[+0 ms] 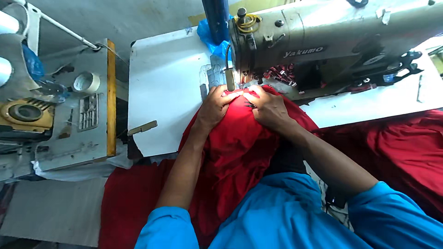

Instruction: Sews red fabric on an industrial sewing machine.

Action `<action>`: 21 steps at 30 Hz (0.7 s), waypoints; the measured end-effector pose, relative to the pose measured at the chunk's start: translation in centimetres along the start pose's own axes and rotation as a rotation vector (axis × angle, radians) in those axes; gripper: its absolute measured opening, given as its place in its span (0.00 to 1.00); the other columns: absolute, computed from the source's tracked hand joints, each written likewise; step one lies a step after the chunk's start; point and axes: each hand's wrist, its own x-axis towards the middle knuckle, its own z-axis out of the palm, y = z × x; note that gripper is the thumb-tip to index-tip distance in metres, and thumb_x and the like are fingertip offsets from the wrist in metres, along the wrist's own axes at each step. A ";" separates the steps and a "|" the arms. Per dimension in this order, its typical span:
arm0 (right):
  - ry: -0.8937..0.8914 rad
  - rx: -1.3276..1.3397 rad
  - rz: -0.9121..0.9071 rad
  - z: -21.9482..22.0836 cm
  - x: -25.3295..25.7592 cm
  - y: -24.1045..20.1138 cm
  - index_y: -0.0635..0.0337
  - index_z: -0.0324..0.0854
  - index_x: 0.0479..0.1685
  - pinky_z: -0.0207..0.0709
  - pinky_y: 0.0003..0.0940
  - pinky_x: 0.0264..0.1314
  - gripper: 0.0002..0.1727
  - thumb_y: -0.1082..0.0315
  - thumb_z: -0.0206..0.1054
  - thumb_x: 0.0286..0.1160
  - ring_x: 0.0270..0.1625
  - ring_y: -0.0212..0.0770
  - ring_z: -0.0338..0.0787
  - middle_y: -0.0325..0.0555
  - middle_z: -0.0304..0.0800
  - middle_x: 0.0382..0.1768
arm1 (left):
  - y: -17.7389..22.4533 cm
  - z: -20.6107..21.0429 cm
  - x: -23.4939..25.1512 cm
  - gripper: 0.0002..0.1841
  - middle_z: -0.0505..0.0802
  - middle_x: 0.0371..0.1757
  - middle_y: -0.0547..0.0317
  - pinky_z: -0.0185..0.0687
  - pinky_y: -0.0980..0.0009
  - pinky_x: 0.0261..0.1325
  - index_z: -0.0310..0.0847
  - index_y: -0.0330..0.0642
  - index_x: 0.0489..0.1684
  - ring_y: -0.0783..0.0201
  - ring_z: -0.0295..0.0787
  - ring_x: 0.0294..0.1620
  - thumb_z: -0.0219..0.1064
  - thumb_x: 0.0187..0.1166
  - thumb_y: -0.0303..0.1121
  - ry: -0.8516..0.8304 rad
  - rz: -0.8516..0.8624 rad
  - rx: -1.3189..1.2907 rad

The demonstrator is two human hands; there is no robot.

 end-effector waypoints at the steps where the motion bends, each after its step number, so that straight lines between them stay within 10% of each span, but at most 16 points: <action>1: -0.004 -0.002 0.007 0.0 0.1 0.0 0.45 0.86 0.71 0.84 0.52 0.34 0.26 0.69 0.62 0.70 0.45 0.51 0.92 0.47 0.81 0.75 | -0.1 0.0 0.1 0.24 0.87 0.68 0.55 0.77 0.62 0.67 0.89 0.66 0.69 0.56 0.81 0.63 0.57 0.82 0.27 -0.005 0.001 0.007; 21: 0.024 -0.036 0.153 0.5 1.1 -2.0 0.45 0.88 0.69 0.84 0.52 0.35 0.25 0.68 0.64 0.71 0.45 0.50 0.92 0.46 0.83 0.73 | -1.5 0.2 1.0 0.21 0.86 0.70 0.53 0.77 0.59 0.70 0.92 0.62 0.64 0.52 0.80 0.67 0.57 0.82 0.29 -0.034 -0.005 0.059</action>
